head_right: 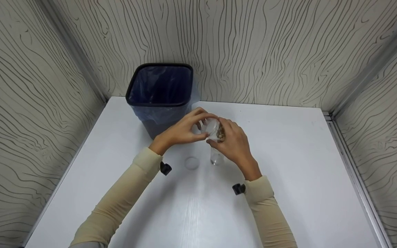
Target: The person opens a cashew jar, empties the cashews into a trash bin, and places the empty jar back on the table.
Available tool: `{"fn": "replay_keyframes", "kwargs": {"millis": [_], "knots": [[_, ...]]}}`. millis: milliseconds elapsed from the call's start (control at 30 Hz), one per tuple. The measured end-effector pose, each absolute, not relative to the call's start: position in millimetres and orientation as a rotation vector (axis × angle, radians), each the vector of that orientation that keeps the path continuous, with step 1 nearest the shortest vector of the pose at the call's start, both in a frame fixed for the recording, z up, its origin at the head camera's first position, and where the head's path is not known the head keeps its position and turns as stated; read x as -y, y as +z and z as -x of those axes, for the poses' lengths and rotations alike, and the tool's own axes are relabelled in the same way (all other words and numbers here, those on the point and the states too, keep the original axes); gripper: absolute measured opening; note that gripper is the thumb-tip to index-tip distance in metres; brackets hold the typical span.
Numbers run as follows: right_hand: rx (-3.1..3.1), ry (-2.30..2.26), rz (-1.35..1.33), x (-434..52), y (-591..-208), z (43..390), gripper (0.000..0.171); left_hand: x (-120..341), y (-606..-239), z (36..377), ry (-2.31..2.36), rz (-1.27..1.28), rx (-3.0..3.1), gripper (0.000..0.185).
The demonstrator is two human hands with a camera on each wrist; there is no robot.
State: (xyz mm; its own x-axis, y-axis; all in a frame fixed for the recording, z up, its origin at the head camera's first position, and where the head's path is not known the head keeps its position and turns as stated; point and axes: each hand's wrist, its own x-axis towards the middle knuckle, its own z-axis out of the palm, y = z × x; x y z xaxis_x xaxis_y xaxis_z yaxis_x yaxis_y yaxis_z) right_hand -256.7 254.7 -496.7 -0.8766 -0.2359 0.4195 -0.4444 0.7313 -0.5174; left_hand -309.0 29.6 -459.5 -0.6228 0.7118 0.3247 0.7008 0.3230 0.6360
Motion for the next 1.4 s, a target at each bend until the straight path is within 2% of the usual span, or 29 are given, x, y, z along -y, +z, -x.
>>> {"fn": "replay_keyframes", "kwargs": {"millis": [200,533,867,1400], "knots": [[2.606,0.900,-0.542,-254.3,-496.9,257.4,0.080,-28.7,-459.1,307.9,1.180,-1.340,-2.564,0.055],[2.595,0.873,-0.547,-254.9,-497.8,258.8,0.079,-25.6,-461.3,307.9,1.213,-1.430,-2.514,0.074],[2.599,0.894,-0.549,-255.2,-497.7,259.6,0.078,-24.1,-458.1,308.5,1.207,-1.617,-2.517,0.062],[2.609,0.925,-0.547,-253.5,-496.7,257.8,0.082,-26.1,-459.2,307.3,1.189,-1.675,-2.522,0.053]]}}
